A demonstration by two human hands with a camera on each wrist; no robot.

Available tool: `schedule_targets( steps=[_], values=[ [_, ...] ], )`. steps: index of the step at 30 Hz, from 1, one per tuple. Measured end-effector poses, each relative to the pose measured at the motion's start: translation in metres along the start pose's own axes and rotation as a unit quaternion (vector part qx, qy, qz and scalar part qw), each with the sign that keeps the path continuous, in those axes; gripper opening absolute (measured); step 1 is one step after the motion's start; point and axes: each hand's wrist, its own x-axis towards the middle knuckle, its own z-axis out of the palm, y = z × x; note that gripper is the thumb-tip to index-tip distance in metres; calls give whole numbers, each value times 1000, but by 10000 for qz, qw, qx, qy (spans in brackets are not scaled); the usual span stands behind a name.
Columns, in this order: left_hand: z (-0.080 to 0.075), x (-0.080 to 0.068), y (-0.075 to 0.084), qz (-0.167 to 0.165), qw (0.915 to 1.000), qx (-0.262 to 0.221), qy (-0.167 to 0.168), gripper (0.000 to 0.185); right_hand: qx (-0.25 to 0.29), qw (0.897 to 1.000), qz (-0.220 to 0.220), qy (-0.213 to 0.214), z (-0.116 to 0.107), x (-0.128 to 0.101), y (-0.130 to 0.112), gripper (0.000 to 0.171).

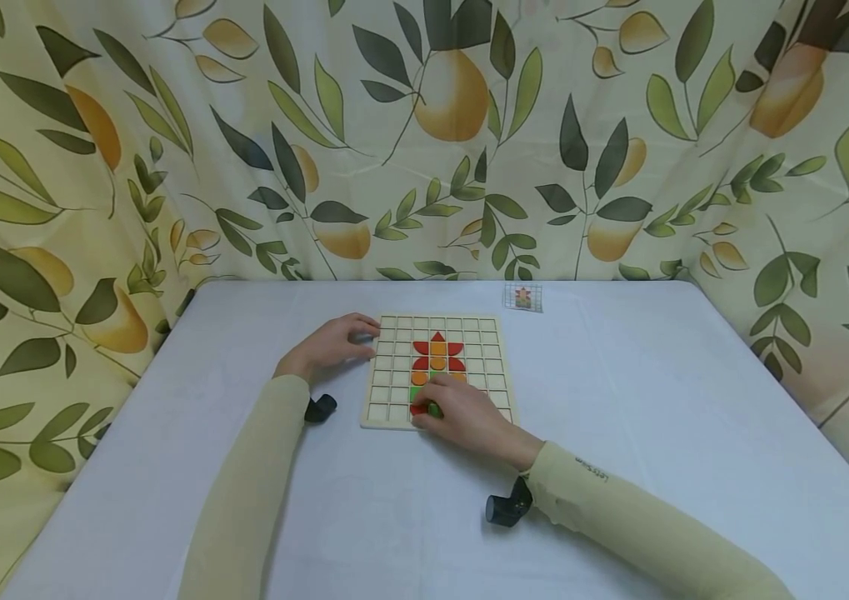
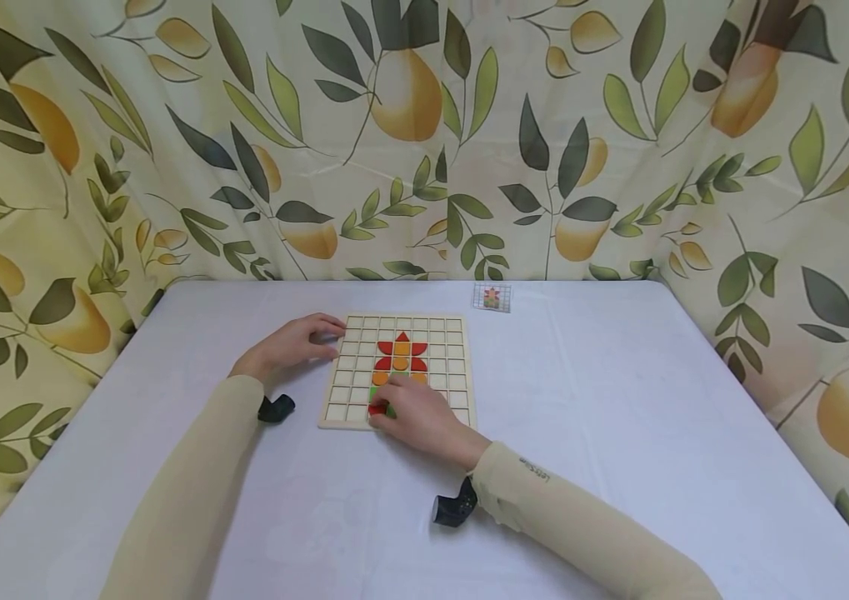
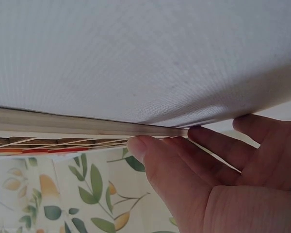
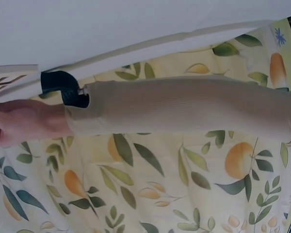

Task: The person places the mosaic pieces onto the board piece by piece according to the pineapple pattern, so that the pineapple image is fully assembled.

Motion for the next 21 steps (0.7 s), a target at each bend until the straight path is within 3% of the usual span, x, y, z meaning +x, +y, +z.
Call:
schedule_targets(
  steps=[14, 21],
  values=[
    [0, 0, 2, 25, 10000, -50, 3, 39, 11, 9999, 111, 38, 0, 1, -1, 17],
    [0, 0, 2, -87, 9999, -93, -22, 40, 571, 9963, 560, 306, -21, 2, 20, 19]
  ],
)
